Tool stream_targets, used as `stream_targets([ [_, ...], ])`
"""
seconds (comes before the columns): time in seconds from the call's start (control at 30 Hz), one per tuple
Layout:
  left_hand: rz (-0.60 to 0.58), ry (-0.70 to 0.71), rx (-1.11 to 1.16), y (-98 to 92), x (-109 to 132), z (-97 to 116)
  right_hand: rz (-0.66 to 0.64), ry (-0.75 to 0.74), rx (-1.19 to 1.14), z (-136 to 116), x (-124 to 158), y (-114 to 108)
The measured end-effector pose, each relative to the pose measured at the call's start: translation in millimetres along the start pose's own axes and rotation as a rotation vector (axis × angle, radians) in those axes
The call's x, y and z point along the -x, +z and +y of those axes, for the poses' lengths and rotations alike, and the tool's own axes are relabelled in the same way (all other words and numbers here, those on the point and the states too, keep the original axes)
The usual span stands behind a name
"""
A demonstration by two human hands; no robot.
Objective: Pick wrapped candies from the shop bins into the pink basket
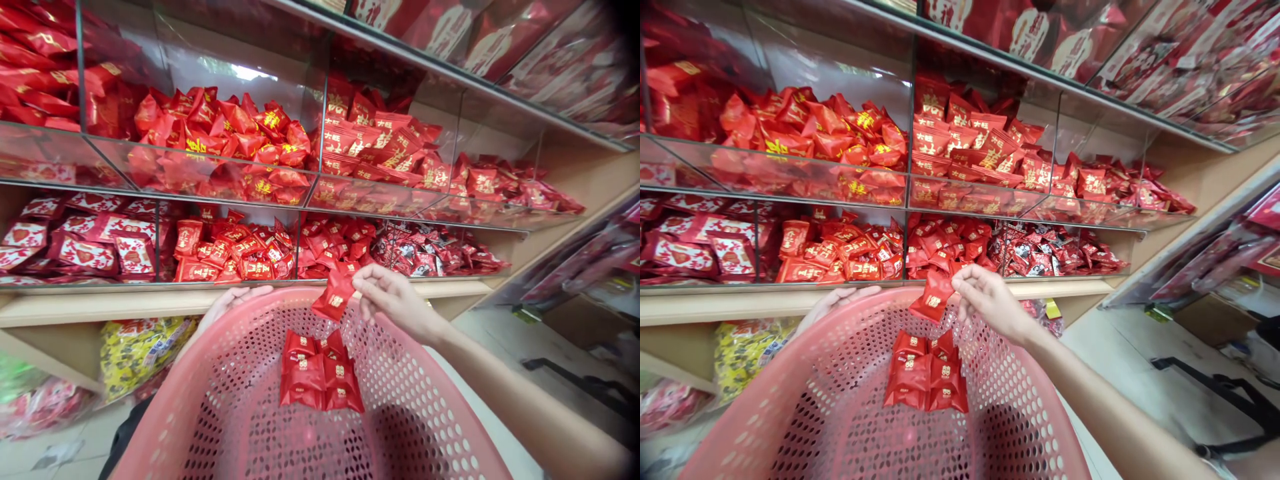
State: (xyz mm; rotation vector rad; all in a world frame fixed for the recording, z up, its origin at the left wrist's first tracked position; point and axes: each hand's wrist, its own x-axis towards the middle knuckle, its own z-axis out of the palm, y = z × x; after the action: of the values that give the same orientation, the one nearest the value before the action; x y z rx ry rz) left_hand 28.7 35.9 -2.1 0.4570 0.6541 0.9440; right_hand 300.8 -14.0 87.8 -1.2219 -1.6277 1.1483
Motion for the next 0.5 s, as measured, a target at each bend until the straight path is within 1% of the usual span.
stream_targets([
  [0.07,0.015,0.011,-0.023,-0.7,-0.8,0.0,-0.058,0.073,-0.090,7.9,-2.8,9.7],
  [0.13,-0.026,-0.006,-0.039,-5.4,-3.7,0.6,-0.079,0.118,-0.148,14.5,-7.0,15.7],
  [0.2,-0.083,-0.040,-0.040,-11.0,-7.1,1.8,-0.088,0.145,-0.172,18.6,-11.4,18.0],
  [0.23,-0.093,-0.051,-0.039,-13.2,-8.4,2.5,-0.097,0.158,-0.172,19.9,-13.6,17.8],
  [0.37,-0.096,-0.070,-0.027,-14.8,-8.7,4.1,-0.174,0.189,-0.109,24.4,-22.2,13.0],
  [0.43,-0.111,-0.068,-0.031,-14.1,-7.7,3.8,-0.238,0.187,-0.065,27.4,-27.6,11.4],
  [0.5,-0.128,-0.047,-0.035,-14.5,-7.7,3.3,-0.316,0.188,0.033,29.0,-34.3,12.0],
])
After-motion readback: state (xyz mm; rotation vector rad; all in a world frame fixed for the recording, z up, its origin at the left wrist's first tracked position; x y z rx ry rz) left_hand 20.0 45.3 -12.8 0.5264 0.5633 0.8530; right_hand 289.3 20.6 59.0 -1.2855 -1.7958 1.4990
